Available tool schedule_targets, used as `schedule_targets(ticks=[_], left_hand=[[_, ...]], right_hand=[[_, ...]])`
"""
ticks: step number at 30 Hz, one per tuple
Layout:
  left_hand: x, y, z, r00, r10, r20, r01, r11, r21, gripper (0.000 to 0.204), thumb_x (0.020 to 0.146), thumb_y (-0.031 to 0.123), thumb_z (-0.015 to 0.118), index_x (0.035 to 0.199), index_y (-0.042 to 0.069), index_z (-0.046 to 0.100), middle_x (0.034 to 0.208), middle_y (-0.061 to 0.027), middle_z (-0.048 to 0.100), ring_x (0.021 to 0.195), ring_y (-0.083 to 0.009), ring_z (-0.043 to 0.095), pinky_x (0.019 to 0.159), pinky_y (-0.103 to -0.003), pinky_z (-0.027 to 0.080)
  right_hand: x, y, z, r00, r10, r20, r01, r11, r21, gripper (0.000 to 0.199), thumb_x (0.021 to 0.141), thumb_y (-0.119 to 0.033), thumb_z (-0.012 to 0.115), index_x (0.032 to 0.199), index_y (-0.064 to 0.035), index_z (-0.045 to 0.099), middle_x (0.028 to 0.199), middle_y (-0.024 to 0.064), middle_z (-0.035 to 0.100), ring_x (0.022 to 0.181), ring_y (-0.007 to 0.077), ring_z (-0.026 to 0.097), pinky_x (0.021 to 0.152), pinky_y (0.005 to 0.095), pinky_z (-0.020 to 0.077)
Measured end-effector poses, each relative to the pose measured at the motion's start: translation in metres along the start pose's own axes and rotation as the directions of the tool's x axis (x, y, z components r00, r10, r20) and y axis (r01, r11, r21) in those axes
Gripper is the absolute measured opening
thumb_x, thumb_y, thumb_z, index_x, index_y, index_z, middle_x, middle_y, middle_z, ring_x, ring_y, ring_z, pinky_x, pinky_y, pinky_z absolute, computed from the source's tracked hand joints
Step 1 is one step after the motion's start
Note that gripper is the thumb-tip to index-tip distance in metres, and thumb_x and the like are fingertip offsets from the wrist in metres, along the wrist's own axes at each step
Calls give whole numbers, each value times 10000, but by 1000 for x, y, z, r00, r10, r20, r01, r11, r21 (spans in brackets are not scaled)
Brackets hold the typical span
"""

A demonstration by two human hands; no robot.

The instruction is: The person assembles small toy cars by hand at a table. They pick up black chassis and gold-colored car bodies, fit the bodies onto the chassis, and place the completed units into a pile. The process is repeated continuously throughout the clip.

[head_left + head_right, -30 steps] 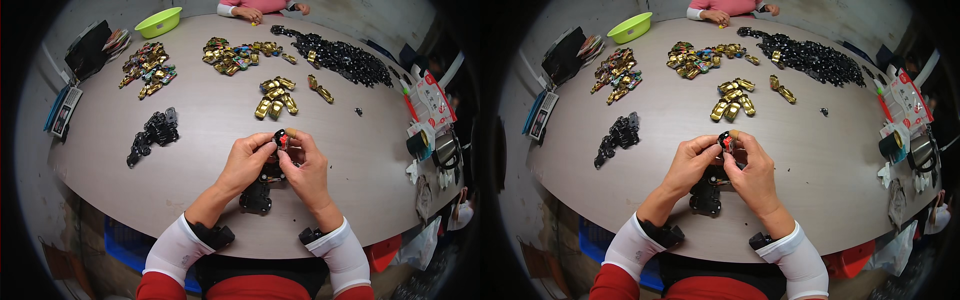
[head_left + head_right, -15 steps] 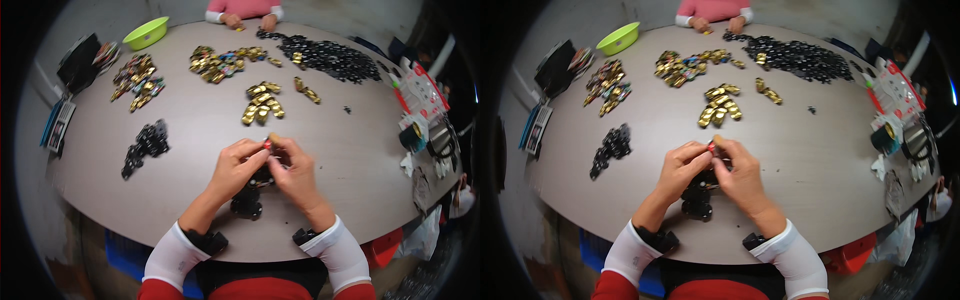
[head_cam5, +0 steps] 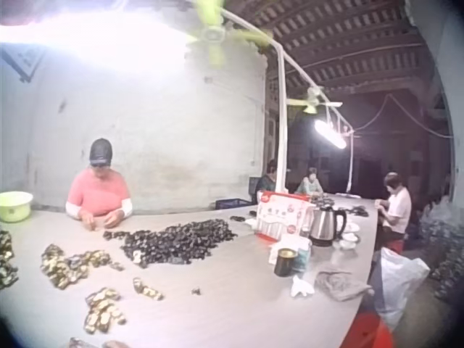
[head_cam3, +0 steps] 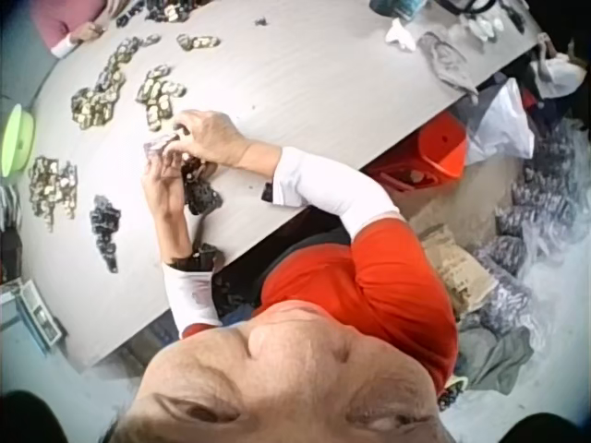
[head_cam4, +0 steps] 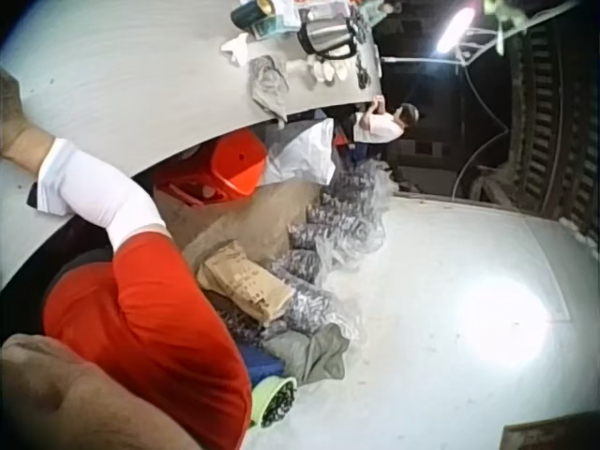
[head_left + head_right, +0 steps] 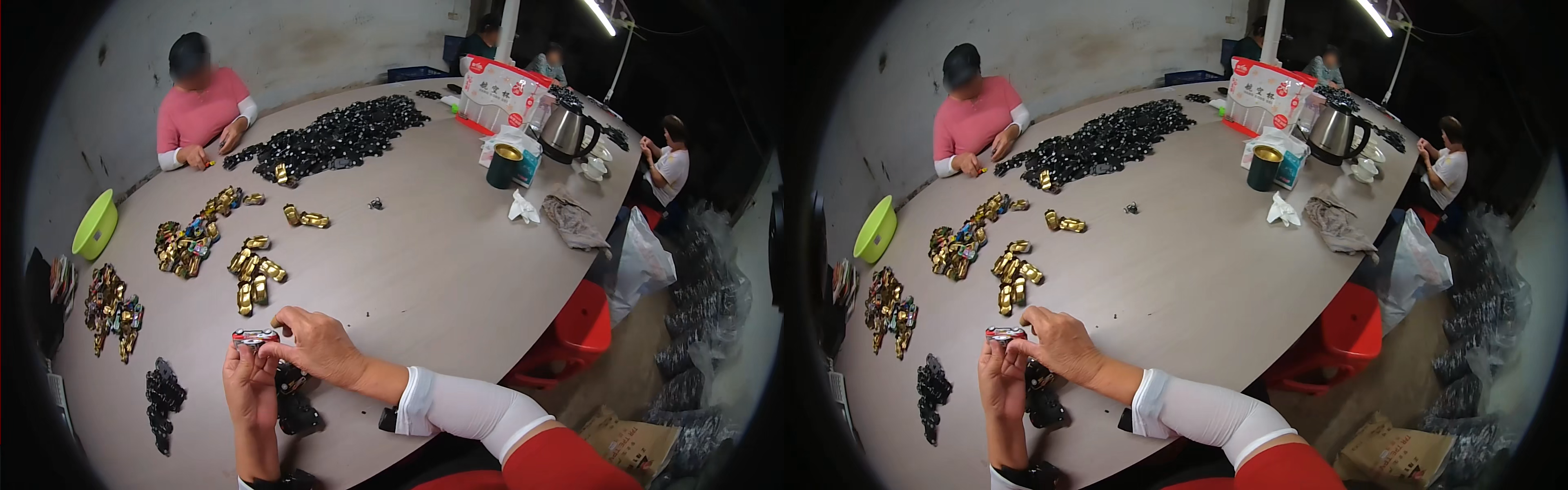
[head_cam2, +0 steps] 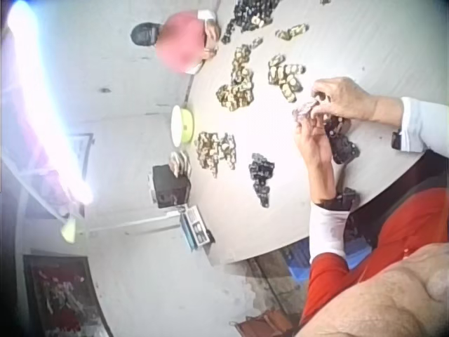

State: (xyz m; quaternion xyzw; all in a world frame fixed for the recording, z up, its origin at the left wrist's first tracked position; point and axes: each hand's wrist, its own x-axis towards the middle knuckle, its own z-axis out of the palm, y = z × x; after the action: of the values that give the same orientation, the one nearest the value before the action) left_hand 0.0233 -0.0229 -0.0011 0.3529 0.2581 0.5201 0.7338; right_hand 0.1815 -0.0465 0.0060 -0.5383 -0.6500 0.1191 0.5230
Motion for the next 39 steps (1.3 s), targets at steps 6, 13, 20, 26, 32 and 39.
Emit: schedule_targets(ticks=[6,13,20,26,32,39], left_hand=[[1,-3,-8,999,-9,39,12,996,-92,228,980,208,555,1127,40,509,1048,-81,636,972,-161,627,895,-301,509],[1,-3,-8,997,-33,65,40,993,-109,218,977,212,560,1115,49,514,1018,-55,628,907,-125,610,857,-282,501],[-4,0,0,994,-91,59,101,978,-180,192,972,187,566,1102,59,508,994,-37,613,868,-120,585,870,-302,484],[-1,-4,-17,981,-43,188,81,976,-201,218,1003,218,503,1159,65,511,1081,-47,604,999,-156,576,934,-344,466],[0,0,-10,991,-25,132,44,989,-141,226,973,199,560,1138,58,499,1052,-48,609,958,-140,585,908,-324,473],[2,5,6,966,199,165,-232,947,220,205,994,165,524,1155,40,498,1080,-83,602,1000,-156,573,964,-337,445]], right_hand=[[-1,3,4,998,24,59,-23,1000,-22,386,810,-383,725,791,-48,534,711,98,598,615,278,602,570,376,474],[1,4,4,997,-18,80,14,999,46,373,841,-347,699,755,-31,519,705,119,588,627,307,592,584,393,471],[3,7,1,977,-180,115,159,972,173,336,875,-303,656,764,-23,506,707,130,530,677,326,557,613,411,441],[5,2,-3,962,-251,103,225,950,215,331,905,-304,616,761,-31,497,706,120,497,687,325,525,628,415,415],[5,6,-2,971,-221,96,199,960,198,345,908,-333,626,799,-22,525,689,122,508,648,296,563,580,409,419],[8,16,-8,731,313,606,-671,494,553,581,940,-574,489,932,-5,605,623,77,591,473,150,588,435,261,497]])
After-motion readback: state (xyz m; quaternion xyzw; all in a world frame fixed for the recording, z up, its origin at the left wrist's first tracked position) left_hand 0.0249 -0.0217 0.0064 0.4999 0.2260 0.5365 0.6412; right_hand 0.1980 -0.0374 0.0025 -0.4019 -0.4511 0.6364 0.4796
